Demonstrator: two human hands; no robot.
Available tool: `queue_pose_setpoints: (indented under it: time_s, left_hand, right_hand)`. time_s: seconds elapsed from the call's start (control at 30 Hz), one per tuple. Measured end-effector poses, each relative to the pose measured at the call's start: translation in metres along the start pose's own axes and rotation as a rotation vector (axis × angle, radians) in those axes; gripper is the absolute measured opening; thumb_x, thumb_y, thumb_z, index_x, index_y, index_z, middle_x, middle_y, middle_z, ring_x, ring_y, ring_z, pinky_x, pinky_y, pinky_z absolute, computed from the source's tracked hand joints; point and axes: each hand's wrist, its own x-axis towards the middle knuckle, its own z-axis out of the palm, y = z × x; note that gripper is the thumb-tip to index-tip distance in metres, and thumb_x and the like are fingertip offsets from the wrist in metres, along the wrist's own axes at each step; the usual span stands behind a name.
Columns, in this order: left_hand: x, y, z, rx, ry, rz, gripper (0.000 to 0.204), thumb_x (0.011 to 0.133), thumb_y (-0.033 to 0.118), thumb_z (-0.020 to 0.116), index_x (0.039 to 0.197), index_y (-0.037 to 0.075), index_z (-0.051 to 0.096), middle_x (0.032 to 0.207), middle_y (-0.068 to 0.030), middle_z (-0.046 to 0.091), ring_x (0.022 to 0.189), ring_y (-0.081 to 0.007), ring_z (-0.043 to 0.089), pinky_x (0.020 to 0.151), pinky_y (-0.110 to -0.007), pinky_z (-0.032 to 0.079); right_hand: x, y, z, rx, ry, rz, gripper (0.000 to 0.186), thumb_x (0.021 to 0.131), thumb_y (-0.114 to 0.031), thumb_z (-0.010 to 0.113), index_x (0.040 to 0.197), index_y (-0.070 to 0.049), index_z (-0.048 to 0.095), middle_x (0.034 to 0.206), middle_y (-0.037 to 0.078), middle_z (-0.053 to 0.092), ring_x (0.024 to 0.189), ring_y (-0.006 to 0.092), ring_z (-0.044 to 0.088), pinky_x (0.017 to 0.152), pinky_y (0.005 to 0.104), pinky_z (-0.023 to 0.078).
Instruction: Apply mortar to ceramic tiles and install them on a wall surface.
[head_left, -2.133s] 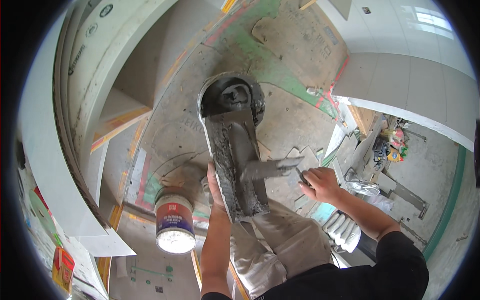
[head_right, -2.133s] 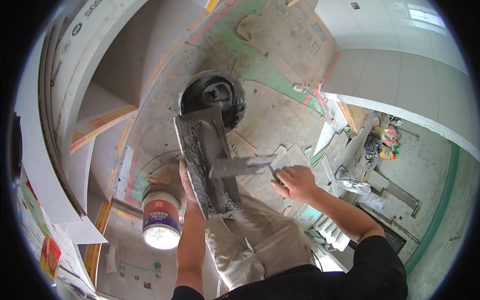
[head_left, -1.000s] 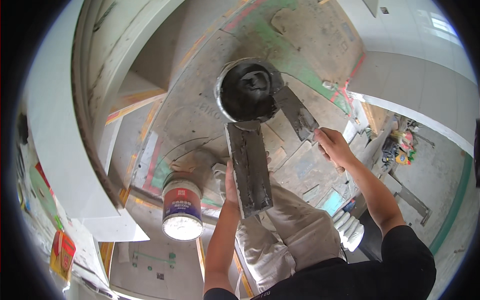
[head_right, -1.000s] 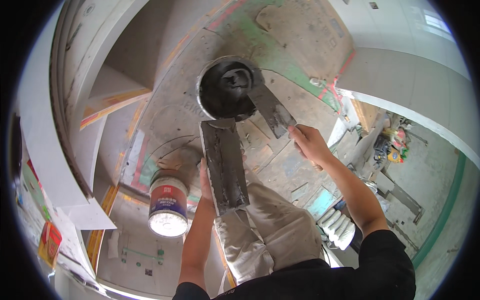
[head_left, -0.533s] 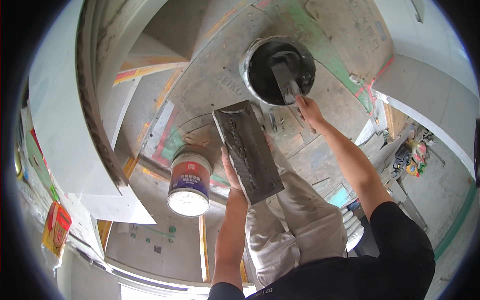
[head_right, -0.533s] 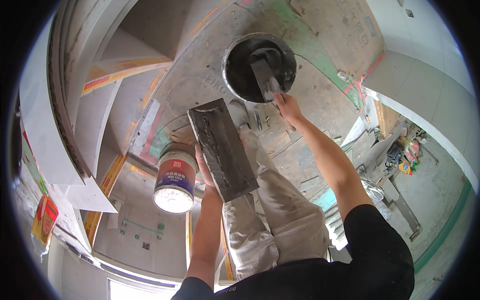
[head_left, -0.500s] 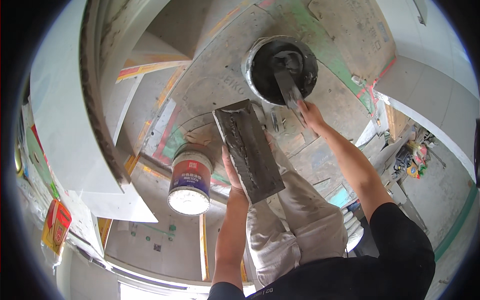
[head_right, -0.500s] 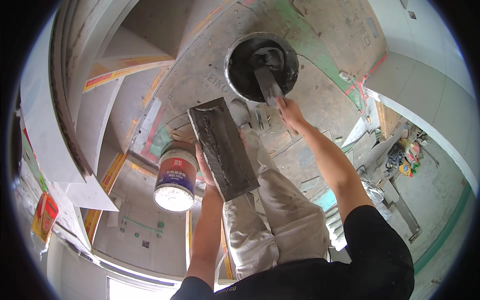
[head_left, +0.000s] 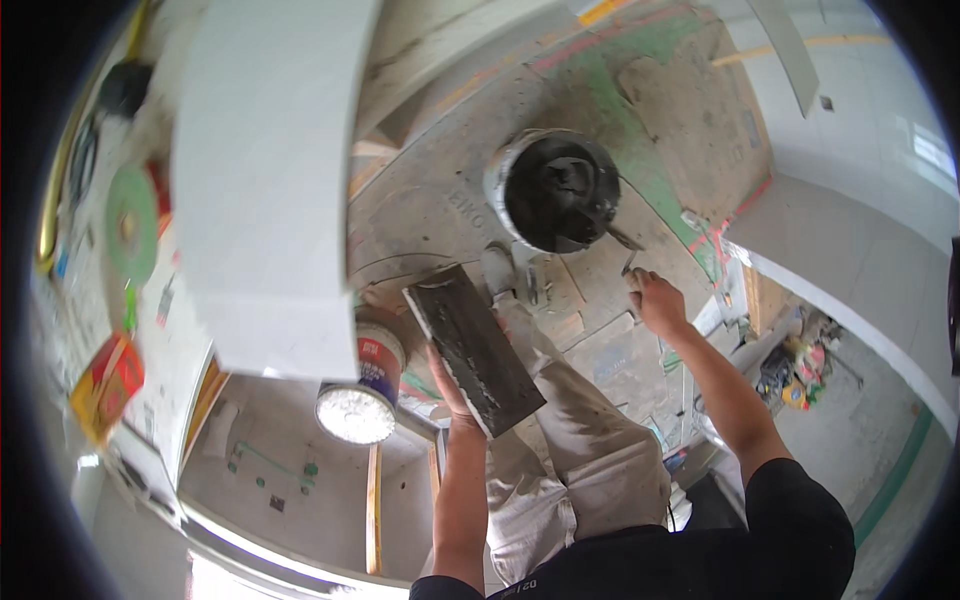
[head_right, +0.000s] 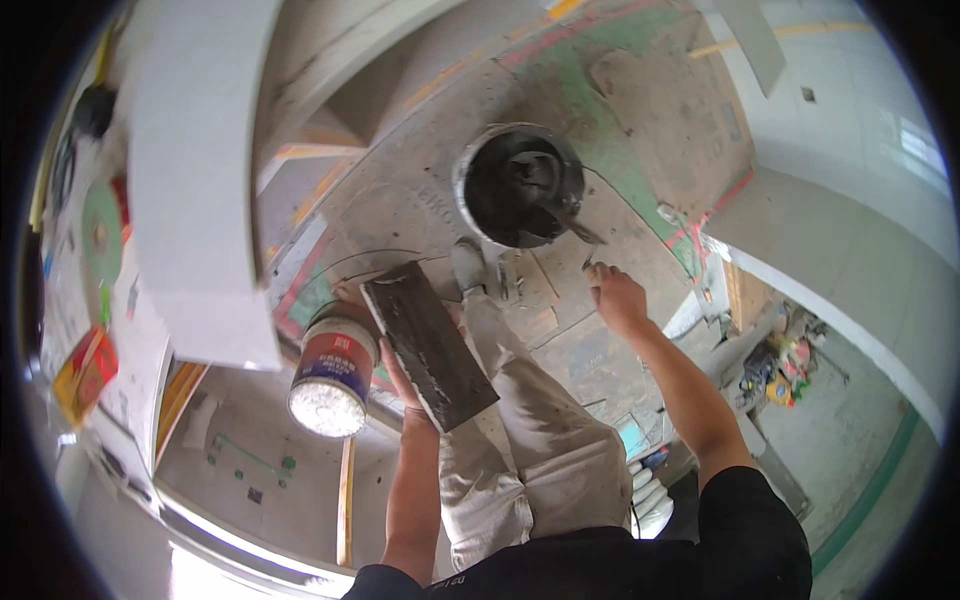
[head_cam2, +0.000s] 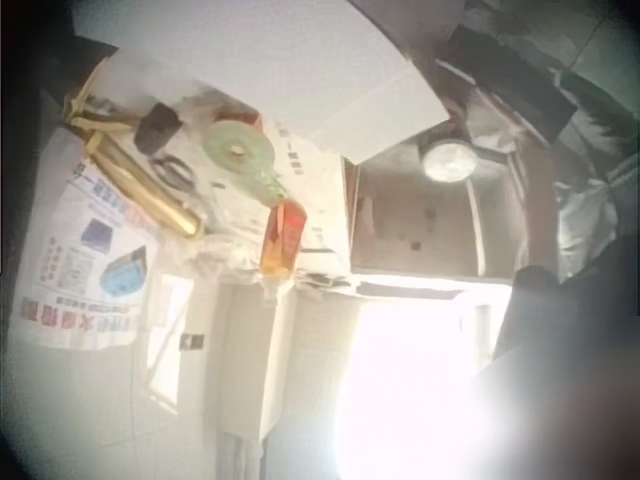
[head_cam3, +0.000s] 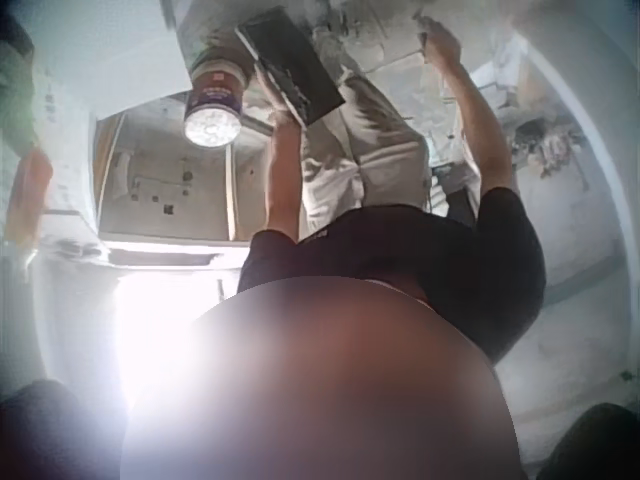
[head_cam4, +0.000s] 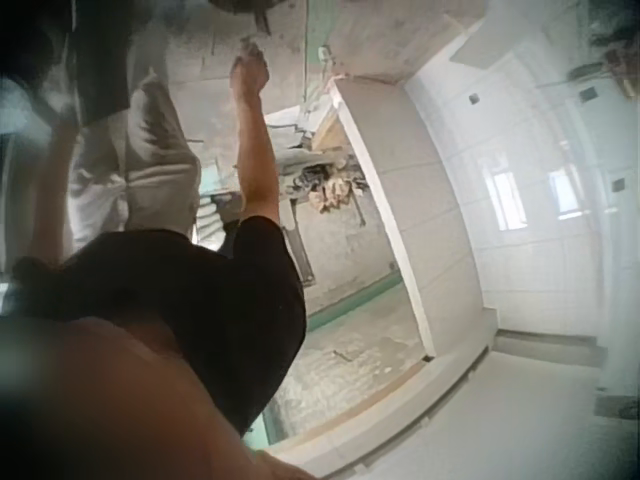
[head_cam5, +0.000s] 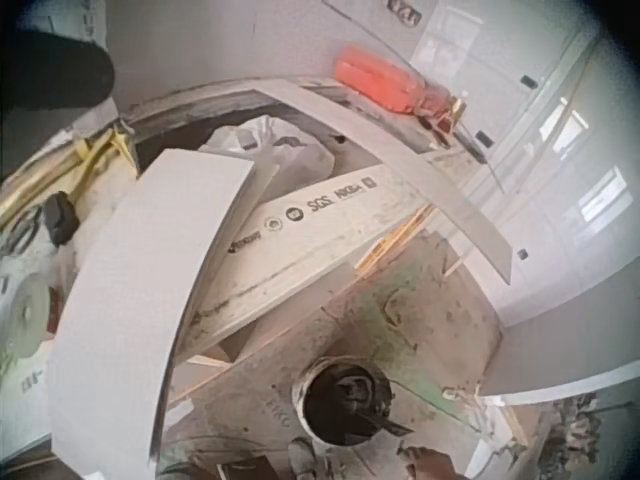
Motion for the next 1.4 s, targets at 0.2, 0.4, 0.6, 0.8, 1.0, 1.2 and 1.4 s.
queue_pose_setpoints:
  time_s: [0.2, 0.4, 0.6, 0.8, 1.0, 1.2, 1.4]
  left_hand:
    - [-0.094, 0.016, 0.008, -0.165, 0.092, 0.043, 0.098, 0.105, 0.082, 0.054, 0.166, 0.005, 0.056, 0.151, -0.0223, 0.07, 0.134, -0.0392, 0.071, 0.122, -0.054, 0.054]
    - [-0.232, 0.016, 0.017, -0.191, 0.135, 0.28, 0.104, 0.104, 0.088, 0.049, 0.168, 0.006, 0.055, 0.15, -0.021, 0.072, 0.131, -0.038, 0.073, 0.117, -0.054, 0.058]
    - [-0.336, -0.004, 0.026, -0.451, -0.187, 0.438, 0.11, 0.104, 0.091, 0.045, 0.172, 0.004, 0.048, 0.161, -0.0244, 0.065, 0.137, -0.0417, 0.071, 0.115, -0.054, 0.06]
    - [-0.457, 0.034, 0.018, -0.436, -0.343, 0.651, 0.108, 0.109, 0.087, 0.039, 0.176, 0.002, 0.04, 0.166, -0.0275, 0.06, 0.141, -0.0426, 0.068, 0.119, -0.053, 0.059]
    - [-0.578, 0.09, -0.006, -0.359, -0.413, 0.944, 0.095, 0.114, 0.075, 0.045, 0.178, 0.005, 0.038, 0.169, -0.0268, 0.055, 0.148, -0.0401, 0.064, 0.126, -0.055, 0.054]
    - [-0.665, 0.158, -0.034, -0.381, -0.473, 1.164, 0.102, 0.109, 0.082, 0.049, 0.178, 0.007, 0.039, 0.167, -0.027, 0.057, 0.145, -0.0394, 0.066, 0.122, -0.054, 0.058]
    - [-0.701, 0.206, -0.075, -0.485, -0.625, 1.302, 0.104, 0.11, 0.084, 0.046, 0.178, 0.007, 0.038, 0.169, -0.0296, 0.054, 0.147, -0.0447, 0.063, 0.125, -0.059, 0.054]
  right_hand:
    - [0.017, -0.013, 0.005, -0.302, 0.156, -0.153, 0.038, 0.099, -0.027, 0.08, 0.131, -0.008, 0.072, 0.123, 0.018, 0.074, 0.116, 0.0403, 0.072, 0.098, 0.054, 0.058]
    - [-0.053, -0.061, 0.008, 0.486, -0.413, -0.195, 0.027, 0.111, -0.023, 0.074, 0.112, 0.003, 0.074, 0.091, 0.008, 0.08, 0.076, 0.0181, 0.076, 0.067, 0.0357, 0.061]
    - [-0.091, -0.095, -0.032, 0.622, -0.636, 0.031, 0.023, 0.114, -0.023, 0.071, 0.126, -0.004, 0.074, 0.091, 0.008, 0.08, 0.073, 0.0194, 0.078, 0.062, 0.0362, 0.063]
    - [-0.118, -0.182, -0.08, 0.459, -0.537, -0.021, 0.029, 0.116, -0.026, 0.068, 0.13, -0.002, 0.075, 0.095, 0.011, 0.081, 0.072, 0.021, 0.078, 0.06, 0.0367, 0.06]
    - [-0.177, -0.341, -0.109, 0.405, -0.449, -0.354, 0.032, 0.115, -0.031, 0.069, 0.13, -0.003, 0.075, 0.099, 0.012, 0.081, 0.076, 0.0206, 0.079, 0.065, 0.0341, 0.061]
    - [-0.25, -0.47, -0.115, 0.362, -0.41, -0.682, 0.029, 0.114, -0.024, 0.071, 0.13, 0.0, 0.078, 0.096, 0.008, 0.081, 0.079, 0.015, 0.075, 0.069, 0.0326, 0.059]
    - [-0.275, -0.553, -0.095, 0.355, -0.477, -0.816, 0.027, 0.113, -0.021, 0.071, 0.127, 0.001, 0.078, 0.095, 0.009, 0.08, 0.077, 0.0166, 0.075, 0.07, 0.0344, 0.06]
